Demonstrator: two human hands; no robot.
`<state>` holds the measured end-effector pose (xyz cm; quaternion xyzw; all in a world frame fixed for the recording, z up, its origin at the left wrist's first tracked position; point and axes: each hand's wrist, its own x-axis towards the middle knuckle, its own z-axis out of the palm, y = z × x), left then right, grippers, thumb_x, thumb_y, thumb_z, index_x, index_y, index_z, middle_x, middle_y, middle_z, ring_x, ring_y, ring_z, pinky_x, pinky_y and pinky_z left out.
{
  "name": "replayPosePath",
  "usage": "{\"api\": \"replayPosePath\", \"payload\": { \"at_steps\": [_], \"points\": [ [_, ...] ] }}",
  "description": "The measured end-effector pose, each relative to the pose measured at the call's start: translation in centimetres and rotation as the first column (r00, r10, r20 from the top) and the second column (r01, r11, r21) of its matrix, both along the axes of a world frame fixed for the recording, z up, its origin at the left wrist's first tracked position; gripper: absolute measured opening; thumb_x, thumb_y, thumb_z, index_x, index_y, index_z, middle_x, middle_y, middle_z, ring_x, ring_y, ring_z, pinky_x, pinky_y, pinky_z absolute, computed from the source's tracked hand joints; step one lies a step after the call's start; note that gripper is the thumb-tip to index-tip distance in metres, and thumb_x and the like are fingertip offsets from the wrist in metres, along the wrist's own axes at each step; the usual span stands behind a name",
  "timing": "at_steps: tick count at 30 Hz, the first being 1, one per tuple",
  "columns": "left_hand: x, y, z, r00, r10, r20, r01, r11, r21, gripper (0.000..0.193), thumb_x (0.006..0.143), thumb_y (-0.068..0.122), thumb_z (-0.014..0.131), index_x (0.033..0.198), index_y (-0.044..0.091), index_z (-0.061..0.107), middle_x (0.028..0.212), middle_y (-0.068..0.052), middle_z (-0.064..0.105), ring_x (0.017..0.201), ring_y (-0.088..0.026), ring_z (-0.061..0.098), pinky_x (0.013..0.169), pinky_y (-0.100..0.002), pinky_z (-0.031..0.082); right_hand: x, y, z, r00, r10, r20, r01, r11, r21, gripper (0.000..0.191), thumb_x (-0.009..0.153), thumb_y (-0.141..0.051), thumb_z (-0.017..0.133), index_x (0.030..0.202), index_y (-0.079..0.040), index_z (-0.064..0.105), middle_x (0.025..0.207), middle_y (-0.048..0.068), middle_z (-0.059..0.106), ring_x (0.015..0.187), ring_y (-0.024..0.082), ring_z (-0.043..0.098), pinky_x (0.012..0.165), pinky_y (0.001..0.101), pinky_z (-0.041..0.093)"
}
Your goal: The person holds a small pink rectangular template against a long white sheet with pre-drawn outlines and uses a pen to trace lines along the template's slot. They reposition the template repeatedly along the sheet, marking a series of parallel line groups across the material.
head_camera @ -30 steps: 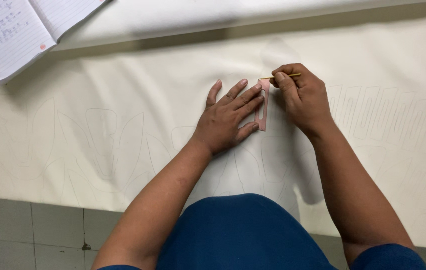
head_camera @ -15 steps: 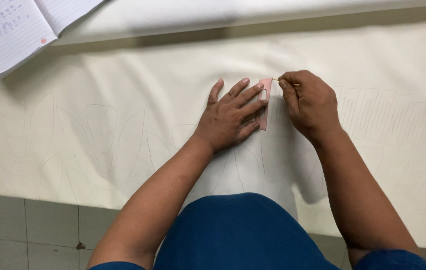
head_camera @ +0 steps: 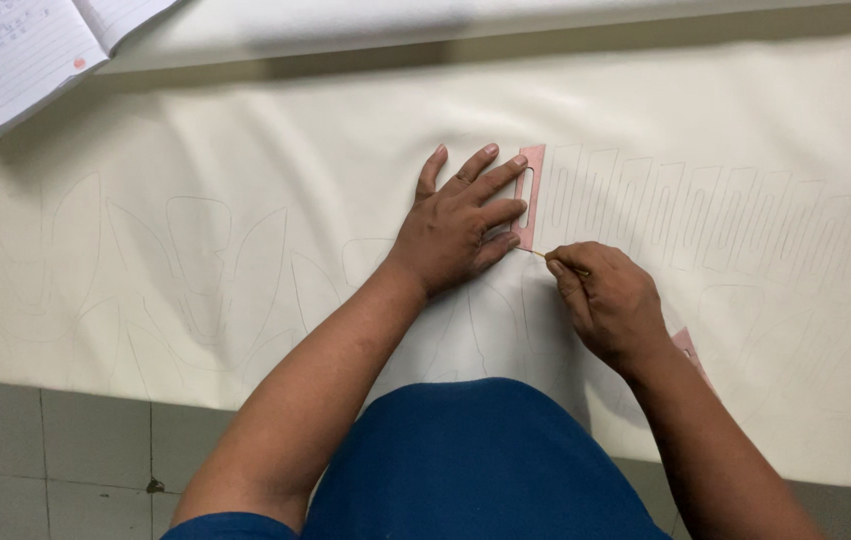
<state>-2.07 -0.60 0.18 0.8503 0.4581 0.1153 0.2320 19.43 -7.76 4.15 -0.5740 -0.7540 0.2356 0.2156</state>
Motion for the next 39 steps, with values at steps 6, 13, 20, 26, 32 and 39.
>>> {"api": "replayPosePath", "payload": {
  "at_steps": [6,13,20,26,32,39],
  "points": [
    [0.0,-0.2,-1.0,0.998,0.012,0.06,-0.018,0.995,0.093,0.02,0.096,0.036,0.07,0.115,0.028,0.073,0.159,0.007,0.047,0.152,-0.019,0.036,0.127,-0.057,0.01,-0.5,-0.3,0.3,0.996,0.021,-0.085,-0.015,0.997,0.072,0.009,0.102,-0.01,0.065,0.103,-0.002,0.069,0.097,0.012,0.073,0.086,0.027,0.07,0.074,0.0369,0.057],
    [-0.1,-0.3,-1.3,1.0,-0.01,0.013,0.008,0.995,0.099,0.039,0.081,0.032,0.068,0.119,0.027,0.074,0.16,0.004,0.046,0.152,-0.019,0.035,0.127,-0.057,0.009,-1.6,0.5,0.0,0.995,0.061,-0.08,-0.061,0.998,0.01,0.007,0.1,-0.007,0.067,0.103,-0.002,0.069,0.094,0.012,0.073,0.084,0.026,0.071,0.073,0.0371,0.057],
    [-0.1,-0.1,-0.8,0.999,-0.028,0.018,0.026,0.995,0.091,0.046,0.082,0.052,0.071,0.119,0.024,0.072,0.158,0.001,0.045,0.151,-0.021,0.033,0.126,-0.058,0.008,-1.9,1.2,-0.1,0.998,0.066,-0.021,-0.064,0.996,0.056,0.009,0.1,-0.01,0.067,0.104,-0.002,0.069,0.096,0.012,0.073,0.084,0.028,0.07,0.073,0.0385,0.056],
    [0.5,-0.1,-0.4,0.998,0.001,-0.068,-0.001,1.0,-0.002,0.042,0.092,0.057,0.068,0.122,0.028,0.065,0.157,0.005,0.046,0.152,-0.019,0.034,0.125,-0.059,0.009,-1.9,3.0,-0.9,1.0,0.025,0.0,-0.024,0.987,0.157,0.009,0.104,-0.01,0.067,0.107,-0.002,0.068,0.098,0.012,0.073,0.082,0.026,0.071,0.072,0.037,0.057],
    [0.7,0.0,-0.3,0.994,0.089,0.067,-0.086,0.995,-0.041,0.078,0.087,0.058,0.07,0.152,0.024,0.043,0.153,0.003,0.047,0.148,-0.018,0.038,0.127,-0.055,0.01,-1.8,6.5,-1.7,0.998,-0.025,-0.053,0.037,0.974,0.225,0.011,0.108,-0.011,0.068,0.109,-0.001,0.068,0.099,0.012,0.072,0.082,0.025,0.07,0.072,0.0354,0.057],
    [0.5,-0.1,-0.5,0.999,0.048,0.023,-0.049,0.998,0.035,0.064,0.088,0.053,0.073,0.142,0.026,0.054,0.157,0.005,0.046,0.149,-0.017,0.037,0.126,-0.055,0.011,-1.0,6.0,-1.1,0.99,-0.121,-0.071,0.134,0.969,0.209,0.011,0.111,-0.012,0.064,0.109,-0.002,0.068,0.098,0.012,0.073,0.086,0.024,0.073,0.077,0.0346,0.059]
  ]
}}
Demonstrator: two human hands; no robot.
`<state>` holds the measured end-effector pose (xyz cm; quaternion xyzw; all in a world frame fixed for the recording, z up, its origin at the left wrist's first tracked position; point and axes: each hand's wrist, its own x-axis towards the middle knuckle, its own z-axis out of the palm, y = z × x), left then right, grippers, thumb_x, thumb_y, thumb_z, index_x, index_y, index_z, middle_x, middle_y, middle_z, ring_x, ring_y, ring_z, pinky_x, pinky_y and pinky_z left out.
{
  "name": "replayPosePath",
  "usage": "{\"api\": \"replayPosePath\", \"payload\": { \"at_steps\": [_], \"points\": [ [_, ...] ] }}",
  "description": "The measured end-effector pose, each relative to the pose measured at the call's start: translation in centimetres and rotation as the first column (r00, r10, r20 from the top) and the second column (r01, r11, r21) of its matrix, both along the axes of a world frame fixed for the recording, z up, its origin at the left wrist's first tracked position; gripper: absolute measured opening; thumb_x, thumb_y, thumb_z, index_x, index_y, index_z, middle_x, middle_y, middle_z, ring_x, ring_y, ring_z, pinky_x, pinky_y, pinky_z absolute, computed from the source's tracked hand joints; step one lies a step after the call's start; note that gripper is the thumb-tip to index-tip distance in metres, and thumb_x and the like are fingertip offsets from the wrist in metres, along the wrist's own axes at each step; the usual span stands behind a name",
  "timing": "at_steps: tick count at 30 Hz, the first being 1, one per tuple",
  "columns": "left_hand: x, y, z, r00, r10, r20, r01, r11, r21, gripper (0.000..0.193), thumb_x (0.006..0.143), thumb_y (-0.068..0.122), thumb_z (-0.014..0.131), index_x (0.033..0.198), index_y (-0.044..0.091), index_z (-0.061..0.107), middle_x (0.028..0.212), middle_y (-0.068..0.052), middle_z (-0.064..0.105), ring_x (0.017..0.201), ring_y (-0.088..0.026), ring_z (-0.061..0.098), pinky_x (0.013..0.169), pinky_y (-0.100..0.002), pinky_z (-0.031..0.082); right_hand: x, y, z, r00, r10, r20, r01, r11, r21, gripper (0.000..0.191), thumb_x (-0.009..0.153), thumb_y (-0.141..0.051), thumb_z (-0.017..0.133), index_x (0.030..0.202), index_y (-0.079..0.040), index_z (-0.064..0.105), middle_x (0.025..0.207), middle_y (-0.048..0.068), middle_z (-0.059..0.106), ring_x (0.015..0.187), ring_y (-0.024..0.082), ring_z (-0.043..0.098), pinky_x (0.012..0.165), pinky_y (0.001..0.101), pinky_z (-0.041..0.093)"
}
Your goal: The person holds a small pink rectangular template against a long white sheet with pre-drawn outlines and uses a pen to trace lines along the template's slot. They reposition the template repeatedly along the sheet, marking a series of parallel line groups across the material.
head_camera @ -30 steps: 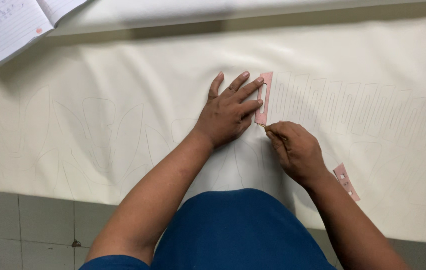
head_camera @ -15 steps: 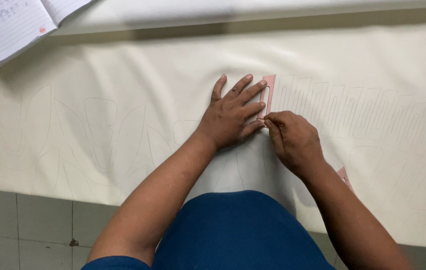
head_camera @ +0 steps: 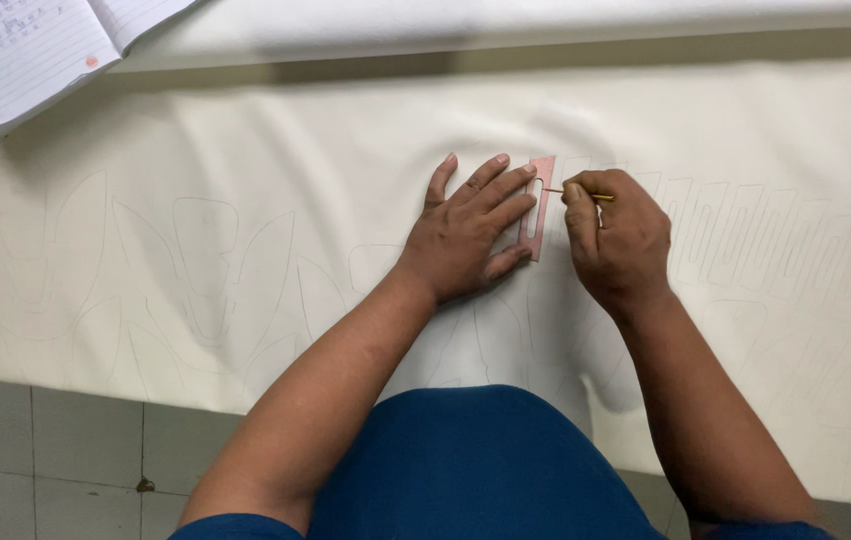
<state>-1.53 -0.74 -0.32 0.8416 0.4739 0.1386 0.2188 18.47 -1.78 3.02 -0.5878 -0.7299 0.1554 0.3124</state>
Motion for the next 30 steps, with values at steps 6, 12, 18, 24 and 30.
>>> {"api": "replayPosePath", "payload": {
  "at_steps": [6,12,18,24,30],
  "points": [
    [-0.1,-0.2,-0.3,1.0,0.013,0.009,-0.013,1.0,0.012,0.053,0.086,0.055,0.072,0.131,0.027,0.064,0.149,-0.002,0.046,0.148,-0.018,0.038,0.126,-0.056,0.013,-0.1,0.7,-0.7,0.997,0.045,-0.061,-0.054,0.988,-0.143,0.014,0.108,-0.015,0.066,0.109,-0.002,0.068,0.098,0.012,0.074,0.086,0.025,0.073,0.074,0.0357,0.058],
    [-0.1,-0.3,-0.5,1.0,0.004,-0.007,-0.003,0.998,0.063,0.047,0.091,0.054,0.07,0.129,0.026,0.064,0.15,0.0,0.047,0.15,-0.017,0.037,0.127,-0.056,0.014,-0.6,1.7,-1.1,0.999,0.044,-0.007,-0.044,0.999,-0.032,0.013,0.109,-0.015,0.067,0.108,-0.002,0.068,0.099,0.012,0.073,0.084,0.028,0.071,0.074,0.0374,0.057],
    [0.1,-0.2,-0.4,0.999,-0.021,-0.044,0.024,0.998,0.064,0.054,0.089,0.058,0.068,0.131,0.024,0.063,0.154,0.005,0.046,0.15,-0.018,0.033,0.124,-0.057,0.012,-0.4,2.4,-1.2,0.998,0.018,-0.057,-0.02,0.999,-0.05,0.014,0.111,-0.015,0.067,0.11,-0.001,0.067,0.098,0.012,0.073,0.083,0.025,0.072,0.073,0.0351,0.057],
    [-0.1,0.0,-0.3,1.0,-0.016,-0.026,0.017,0.999,0.038,0.047,0.091,0.056,0.069,0.125,0.024,0.065,0.153,0.006,0.05,0.151,-0.016,0.034,0.127,-0.055,0.011,0.1,0.8,-1.0,0.997,0.004,-0.071,-0.006,1.0,-0.022,0.012,0.111,-0.013,0.066,0.112,-0.001,0.068,0.101,0.012,0.074,0.088,0.024,0.074,0.078,0.0343,0.059],
    [0.0,0.0,-0.3,1.0,-0.019,-0.015,0.019,1.0,-0.013,0.04,0.088,0.056,0.072,0.112,0.024,0.067,0.153,0.007,0.051,0.151,-0.017,0.033,0.126,-0.055,0.009,-0.4,-0.8,0.1,0.999,0.047,-0.028,-0.049,0.994,-0.1,0.012,0.106,-0.013,0.068,0.105,-0.001,0.071,0.097,0.013,0.074,0.079,0.024,0.071,0.071,0.0349,0.057]
  ]
}}
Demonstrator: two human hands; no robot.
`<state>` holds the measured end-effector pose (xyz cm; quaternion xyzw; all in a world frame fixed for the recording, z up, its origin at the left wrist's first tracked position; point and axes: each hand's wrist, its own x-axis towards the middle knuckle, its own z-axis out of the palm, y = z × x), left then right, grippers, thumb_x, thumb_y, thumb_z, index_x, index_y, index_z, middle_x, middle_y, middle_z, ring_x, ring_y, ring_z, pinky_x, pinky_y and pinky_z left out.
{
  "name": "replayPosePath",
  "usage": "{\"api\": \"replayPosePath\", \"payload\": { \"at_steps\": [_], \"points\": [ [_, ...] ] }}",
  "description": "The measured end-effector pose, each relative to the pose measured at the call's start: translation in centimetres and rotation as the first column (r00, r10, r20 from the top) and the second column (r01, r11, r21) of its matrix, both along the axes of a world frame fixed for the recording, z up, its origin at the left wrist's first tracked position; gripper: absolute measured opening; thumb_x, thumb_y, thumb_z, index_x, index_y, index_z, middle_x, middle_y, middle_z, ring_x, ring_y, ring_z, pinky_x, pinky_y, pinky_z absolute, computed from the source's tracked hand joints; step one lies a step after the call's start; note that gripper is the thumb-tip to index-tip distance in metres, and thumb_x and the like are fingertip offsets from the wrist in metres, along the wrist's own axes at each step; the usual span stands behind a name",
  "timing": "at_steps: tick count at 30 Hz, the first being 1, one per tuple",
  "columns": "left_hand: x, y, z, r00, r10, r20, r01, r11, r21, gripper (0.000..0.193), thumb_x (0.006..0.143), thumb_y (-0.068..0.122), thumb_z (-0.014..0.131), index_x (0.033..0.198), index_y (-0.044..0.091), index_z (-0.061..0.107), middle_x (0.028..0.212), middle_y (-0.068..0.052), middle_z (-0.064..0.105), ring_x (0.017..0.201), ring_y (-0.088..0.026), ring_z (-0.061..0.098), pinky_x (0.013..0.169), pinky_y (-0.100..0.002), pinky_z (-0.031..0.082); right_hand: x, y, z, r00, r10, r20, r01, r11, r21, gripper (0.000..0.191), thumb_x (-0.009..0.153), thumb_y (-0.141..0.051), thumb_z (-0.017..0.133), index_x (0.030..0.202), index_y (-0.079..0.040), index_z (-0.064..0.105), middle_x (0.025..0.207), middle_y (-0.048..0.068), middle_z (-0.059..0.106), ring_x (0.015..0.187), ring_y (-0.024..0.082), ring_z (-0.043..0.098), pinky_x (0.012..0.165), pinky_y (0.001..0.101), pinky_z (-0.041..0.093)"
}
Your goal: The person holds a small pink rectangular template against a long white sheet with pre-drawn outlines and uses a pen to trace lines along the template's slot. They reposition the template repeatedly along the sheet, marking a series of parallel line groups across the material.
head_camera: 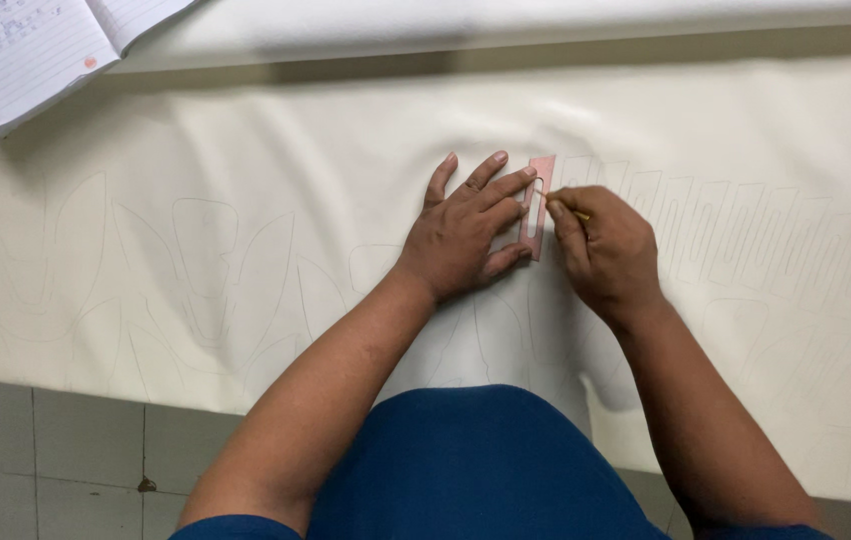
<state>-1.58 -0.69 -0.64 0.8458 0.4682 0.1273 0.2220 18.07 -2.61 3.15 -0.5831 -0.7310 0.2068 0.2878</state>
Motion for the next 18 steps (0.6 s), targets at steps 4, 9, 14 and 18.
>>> {"api": "replayPosePath", "payload": {
  "at_steps": [4,9,14,18],
  "points": [
    [-0.1,-0.1,-0.2,1.0,-0.002,0.009,0.001,0.999,0.033,0.042,0.09,0.056,0.07,0.117,0.024,0.067,0.153,0.006,0.05,0.152,-0.017,0.033,0.127,-0.054,0.009,0.3,-1.8,1.4,0.992,0.087,0.096,-0.072,0.986,-0.154,0.011,0.102,-0.014,0.068,0.1,-0.003,0.072,0.091,0.011,0.074,0.074,0.023,0.072,0.066,0.0346,0.058],
    [0.0,0.1,-0.2,1.0,-0.003,0.001,0.003,1.0,0.028,0.04,0.09,0.055,0.068,0.116,0.025,0.068,0.153,0.006,0.05,0.15,-0.018,0.033,0.125,-0.056,0.008,0.5,-1.2,1.4,0.977,0.116,0.177,-0.114,0.993,-0.019,0.01,0.102,-0.012,0.069,0.1,-0.002,0.07,0.093,0.012,0.074,0.077,0.025,0.07,0.067,0.0363,0.057],
    [0.1,0.1,0.2,1.0,0.001,-0.006,-0.001,1.0,0.019,0.037,0.093,0.055,0.068,0.115,0.025,0.067,0.154,0.008,0.05,0.152,-0.017,0.034,0.126,-0.056,0.009,0.2,1.7,0.0,0.986,0.036,0.164,-0.062,0.986,0.156,0.009,0.107,-0.009,0.069,0.106,0.0,0.068,0.098,0.013,0.072,0.082,0.026,0.07,0.072,0.0365,0.057],
    [0.2,0.2,0.3,0.999,0.001,-0.036,-0.001,1.0,0.004,0.039,0.091,0.056,0.069,0.114,0.024,0.065,0.153,0.008,0.049,0.151,-0.017,0.033,0.126,-0.056,0.01,0.1,1.9,-0.6,0.997,0.051,0.057,-0.057,0.992,0.115,0.01,0.109,-0.012,0.068,0.107,-0.002,0.068,0.099,0.012,0.072,0.083,0.025,0.07,0.073,0.0353,0.057]
  ]
}}
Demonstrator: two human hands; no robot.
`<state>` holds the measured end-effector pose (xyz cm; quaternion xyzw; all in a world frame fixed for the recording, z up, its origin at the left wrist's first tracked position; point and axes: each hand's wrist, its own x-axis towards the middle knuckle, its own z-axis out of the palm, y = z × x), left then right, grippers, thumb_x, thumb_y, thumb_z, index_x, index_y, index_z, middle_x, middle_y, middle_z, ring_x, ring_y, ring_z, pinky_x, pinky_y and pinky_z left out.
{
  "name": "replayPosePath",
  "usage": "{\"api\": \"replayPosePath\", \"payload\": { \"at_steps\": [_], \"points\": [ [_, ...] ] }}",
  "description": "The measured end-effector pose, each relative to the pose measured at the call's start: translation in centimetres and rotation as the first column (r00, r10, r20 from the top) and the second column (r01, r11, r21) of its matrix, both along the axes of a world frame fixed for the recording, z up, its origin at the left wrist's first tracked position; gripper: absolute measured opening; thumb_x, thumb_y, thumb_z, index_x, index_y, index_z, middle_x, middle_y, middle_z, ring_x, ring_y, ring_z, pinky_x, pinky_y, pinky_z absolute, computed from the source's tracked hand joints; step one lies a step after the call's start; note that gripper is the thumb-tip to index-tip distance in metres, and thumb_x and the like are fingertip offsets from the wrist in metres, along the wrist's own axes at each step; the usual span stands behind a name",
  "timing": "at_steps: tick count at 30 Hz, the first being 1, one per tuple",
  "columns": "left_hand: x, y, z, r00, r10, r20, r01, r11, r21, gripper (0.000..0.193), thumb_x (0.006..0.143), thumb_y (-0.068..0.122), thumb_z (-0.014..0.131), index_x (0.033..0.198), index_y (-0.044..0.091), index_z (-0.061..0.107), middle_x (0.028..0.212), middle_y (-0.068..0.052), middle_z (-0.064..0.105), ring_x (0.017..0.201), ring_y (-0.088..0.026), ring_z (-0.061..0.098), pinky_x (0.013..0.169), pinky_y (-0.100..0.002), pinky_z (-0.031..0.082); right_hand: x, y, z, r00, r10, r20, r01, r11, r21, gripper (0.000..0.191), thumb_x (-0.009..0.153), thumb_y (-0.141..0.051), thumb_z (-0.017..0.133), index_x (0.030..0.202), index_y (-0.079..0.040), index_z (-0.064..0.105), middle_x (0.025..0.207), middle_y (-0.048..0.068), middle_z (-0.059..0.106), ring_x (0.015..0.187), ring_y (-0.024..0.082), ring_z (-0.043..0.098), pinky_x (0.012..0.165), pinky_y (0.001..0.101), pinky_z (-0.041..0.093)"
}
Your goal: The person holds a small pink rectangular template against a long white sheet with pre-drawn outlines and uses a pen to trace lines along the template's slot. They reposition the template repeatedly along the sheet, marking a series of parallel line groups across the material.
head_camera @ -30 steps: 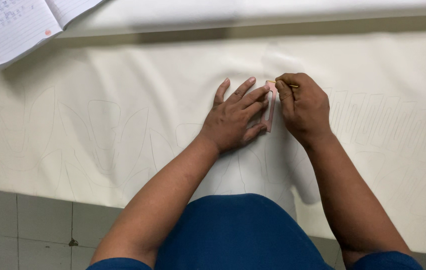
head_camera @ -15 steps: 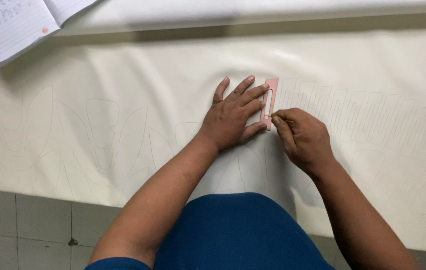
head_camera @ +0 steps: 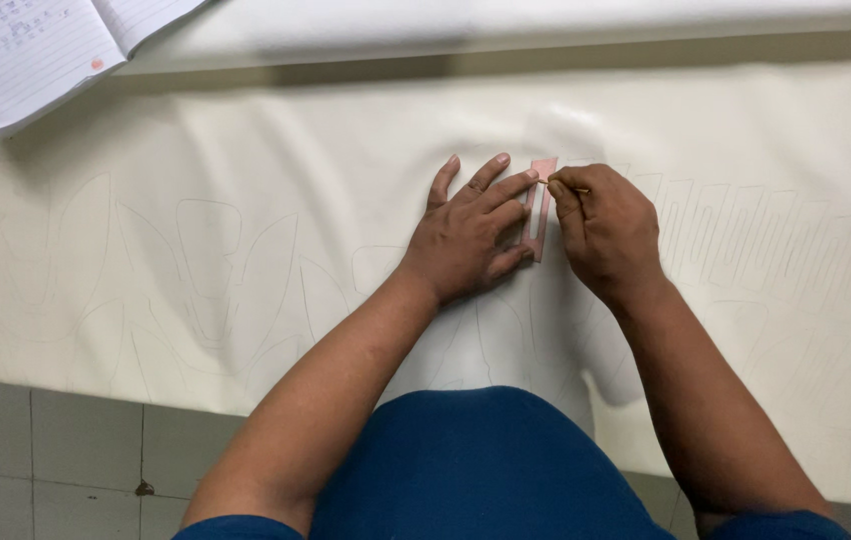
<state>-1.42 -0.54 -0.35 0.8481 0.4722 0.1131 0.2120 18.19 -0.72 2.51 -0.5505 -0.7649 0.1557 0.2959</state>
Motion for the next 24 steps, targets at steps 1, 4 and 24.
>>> {"api": "replayPosePath", "payload": {
  "at_steps": [1,4,24],
  "points": [
    [0.0,0.0,0.0,1.0,-0.004,-0.017,0.004,1.0,-0.007,0.041,0.09,0.056,0.07,0.115,0.024,0.064,0.154,0.008,0.049,0.152,-0.017,0.033,0.126,-0.056,0.009,0.1,-0.1,-0.1,1.0,-0.013,0.0,0.013,0.999,-0.036,0.011,0.109,-0.013,0.067,0.106,-0.002,0.068,0.097,0.012,0.072,0.081,0.025,0.07,0.072,0.0353,0.057],
    [0.4,0.0,-0.1,1.0,0.006,0.02,-0.006,1.0,-0.006,0.049,0.084,0.054,0.071,0.127,0.03,0.064,0.15,0.006,0.049,0.148,-0.019,0.033,0.122,-0.061,0.005,1.0,-1.0,-0.3,0.996,-0.084,-0.024,0.08,0.988,-0.129,0.015,0.109,-0.015,0.062,0.105,-0.001,0.067,0.092,0.012,0.072,0.077,0.023,0.069,0.069,0.0348,0.056],
    [-3.5,-0.1,0.0,0.999,0.033,0.038,-0.033,0.999,-0.016,0.045,0.091,0.039,0.073,0.134,0.033,0.065,0.155,0.006,0.048,0.153,-0.025,0.03,0.121,-0.07,0.001,2.1,-5.5,-3.3,0.973,-0.231,0.01,0.229,0.956,-0.186,0.009,0.105,-0.012,0.064,0.106,-0.006,0.07,0.098,0.008,0.068,0.081,0.023,0.067,0.073,0.0358,0.054]
  ]
}}
